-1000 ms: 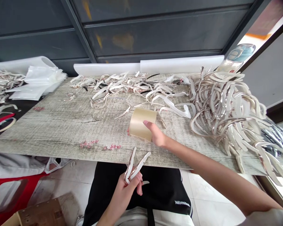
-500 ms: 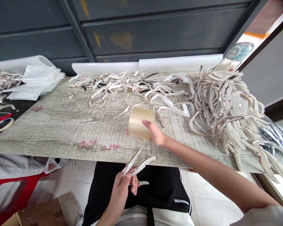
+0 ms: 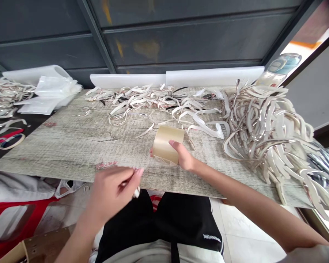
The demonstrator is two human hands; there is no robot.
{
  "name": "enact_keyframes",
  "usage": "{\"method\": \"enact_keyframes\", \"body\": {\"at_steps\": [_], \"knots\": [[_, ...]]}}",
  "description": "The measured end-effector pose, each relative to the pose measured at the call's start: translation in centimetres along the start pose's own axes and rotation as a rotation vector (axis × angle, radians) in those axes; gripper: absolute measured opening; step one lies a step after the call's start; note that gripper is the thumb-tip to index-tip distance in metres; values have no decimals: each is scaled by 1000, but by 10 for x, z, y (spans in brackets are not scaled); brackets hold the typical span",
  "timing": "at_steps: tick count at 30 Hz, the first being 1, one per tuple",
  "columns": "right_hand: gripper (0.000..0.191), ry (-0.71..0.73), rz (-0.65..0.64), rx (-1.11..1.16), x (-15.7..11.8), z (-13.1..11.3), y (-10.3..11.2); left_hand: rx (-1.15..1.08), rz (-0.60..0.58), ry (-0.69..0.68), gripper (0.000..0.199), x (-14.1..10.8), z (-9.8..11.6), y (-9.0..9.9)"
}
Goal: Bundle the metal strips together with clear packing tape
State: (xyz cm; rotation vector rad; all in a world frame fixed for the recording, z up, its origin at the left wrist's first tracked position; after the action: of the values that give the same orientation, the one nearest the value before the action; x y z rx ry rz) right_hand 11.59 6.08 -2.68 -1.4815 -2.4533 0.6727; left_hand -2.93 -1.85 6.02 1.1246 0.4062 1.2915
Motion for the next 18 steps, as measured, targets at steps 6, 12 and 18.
{"method": "enact_keyframes", "body": {"at_steps": [6,12,18], "knots": [[57,-2,59,41,1,-5,1,209,-27,-259,24,66,-15,-18],[55,-3,50,89,2,-7,2,209,294,92,25,39,-50,9],[57,9,93,91,2,-4,7,350,-153,130,29,34,-34,-55]]}}
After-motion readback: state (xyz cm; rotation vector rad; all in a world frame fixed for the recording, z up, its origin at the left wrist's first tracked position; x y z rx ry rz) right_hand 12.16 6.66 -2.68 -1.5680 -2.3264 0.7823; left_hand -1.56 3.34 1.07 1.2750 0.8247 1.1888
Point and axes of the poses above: each hand's wrist, its own x-axis towards the middle knuckle, its own y-axis out of the back of the hand, z = x × y, the point moved 7 cm from there along x, towards the middle knuckle, and after that the axes turned 1 degree about x, right-handed, at the moved point
